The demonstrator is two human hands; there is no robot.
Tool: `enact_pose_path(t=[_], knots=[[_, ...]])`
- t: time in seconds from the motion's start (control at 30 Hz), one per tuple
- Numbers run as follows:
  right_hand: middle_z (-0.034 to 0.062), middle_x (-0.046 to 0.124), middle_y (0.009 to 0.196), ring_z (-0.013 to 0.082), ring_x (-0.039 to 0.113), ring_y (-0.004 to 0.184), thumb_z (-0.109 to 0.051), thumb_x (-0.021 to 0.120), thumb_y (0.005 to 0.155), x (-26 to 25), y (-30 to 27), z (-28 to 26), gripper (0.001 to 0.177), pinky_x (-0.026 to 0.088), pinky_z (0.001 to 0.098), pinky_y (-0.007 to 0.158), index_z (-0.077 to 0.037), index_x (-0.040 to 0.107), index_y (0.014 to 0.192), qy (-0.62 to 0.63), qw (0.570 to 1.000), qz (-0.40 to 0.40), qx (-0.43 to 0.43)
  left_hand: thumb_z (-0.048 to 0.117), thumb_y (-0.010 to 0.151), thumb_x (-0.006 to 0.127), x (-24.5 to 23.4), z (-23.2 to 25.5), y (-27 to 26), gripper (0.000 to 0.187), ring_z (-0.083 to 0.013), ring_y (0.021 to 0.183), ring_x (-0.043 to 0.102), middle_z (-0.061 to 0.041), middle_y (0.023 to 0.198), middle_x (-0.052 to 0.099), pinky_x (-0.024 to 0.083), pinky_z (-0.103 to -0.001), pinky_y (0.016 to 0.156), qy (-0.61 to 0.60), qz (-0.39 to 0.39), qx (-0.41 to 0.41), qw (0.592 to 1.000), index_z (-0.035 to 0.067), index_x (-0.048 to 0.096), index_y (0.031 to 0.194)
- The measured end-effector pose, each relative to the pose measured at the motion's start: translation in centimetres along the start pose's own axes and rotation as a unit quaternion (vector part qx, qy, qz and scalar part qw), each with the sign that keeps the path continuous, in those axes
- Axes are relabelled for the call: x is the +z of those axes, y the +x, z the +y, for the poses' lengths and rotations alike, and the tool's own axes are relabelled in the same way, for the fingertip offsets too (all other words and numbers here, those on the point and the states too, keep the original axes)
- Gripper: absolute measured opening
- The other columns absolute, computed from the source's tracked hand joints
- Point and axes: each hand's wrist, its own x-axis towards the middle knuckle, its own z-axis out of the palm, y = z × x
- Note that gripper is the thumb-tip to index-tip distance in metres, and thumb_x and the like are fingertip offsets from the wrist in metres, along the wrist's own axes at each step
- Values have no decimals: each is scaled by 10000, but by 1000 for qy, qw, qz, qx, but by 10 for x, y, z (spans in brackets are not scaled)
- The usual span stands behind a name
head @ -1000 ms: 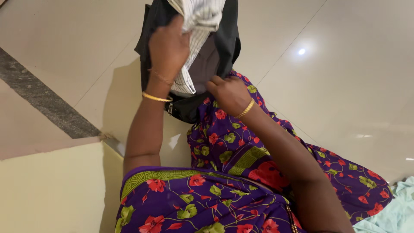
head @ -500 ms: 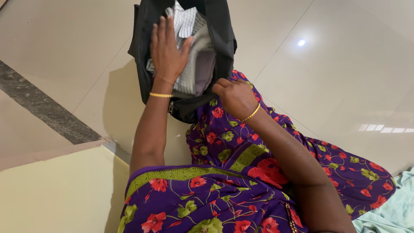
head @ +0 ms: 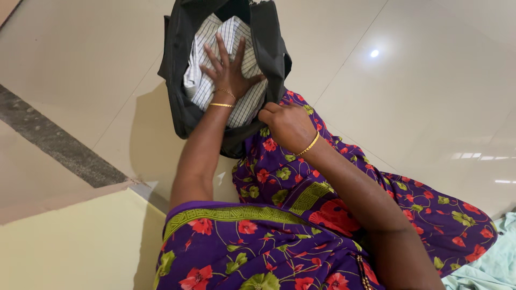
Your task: The person folds a white and blue checkered shirt on the floor, smoothing it out and placing it into a black bag. They then pick up a light blue shirt, button it, and begin to fold it.
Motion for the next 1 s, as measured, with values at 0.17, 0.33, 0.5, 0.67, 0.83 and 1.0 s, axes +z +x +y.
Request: enact_pose_path(t=[0.17,0.33,0.5,0.67,0.83,1.0], knots=[[63,634,885,284,665,714,-53,653,762,6,-6,3,132,509,409,639,-96,657,886,4,999,-20,27,854,660,755,18,-1,5,1290,-648,1491,-219,-214,1695,-223,253,-842,1034,-27,-32,-34,999,450,36,1652],[96,627,1264,274,676,882,-58,653,807,9,-20,-9,348,521,418,789,-87,661,1153,9,999,39,27,853,623,846,37,-19,12,1404,-657,1452,-118,-264,1653,-176,211,-824,1071,-26,53,23,998,375,9,1644],[190,417,1575,327,633,1103,-85,674,914,-8,-63,-5,476,520,426,909,-65,581,1381,47,995,88,28,767,569,857,25,-43,-21,1503,-598,1531,-96,-318,1653,-128,103,-770,1203,9,35,-2,999,325,-24,1703],[209,425,1568,342,638,1142,-92,744,852,-17,-135,16,552,526,440,946,-55,573,1376,98,986,86,108,716,542,861,9,-69,-49,1538,-538,1520,-227,-321,1664,-215,-17,-802,1164,37,-110,-123,986,313,-98,1676],[245,443,1538,373,636,1172,-54,742,834,-21,-216,31,533,537,421,969,-52,594,1346,94,974,108,175,621,713,752,53,-108,-12,1342,-540,1535,-209,-328,1683,-203,22,-774,1184,109,-165,-159,967,376,-173,1654],[216,510,1482,359,650,1134,-106,746,856,-51,-300,32,482,545,424,957,-29,602,1310,95,936,131,312,449,947,556,53,-141,28,988,-534,1544,-129,-285,1680,-129,167,-756,1210,172,-235,-162,943,325,-141,1637]])
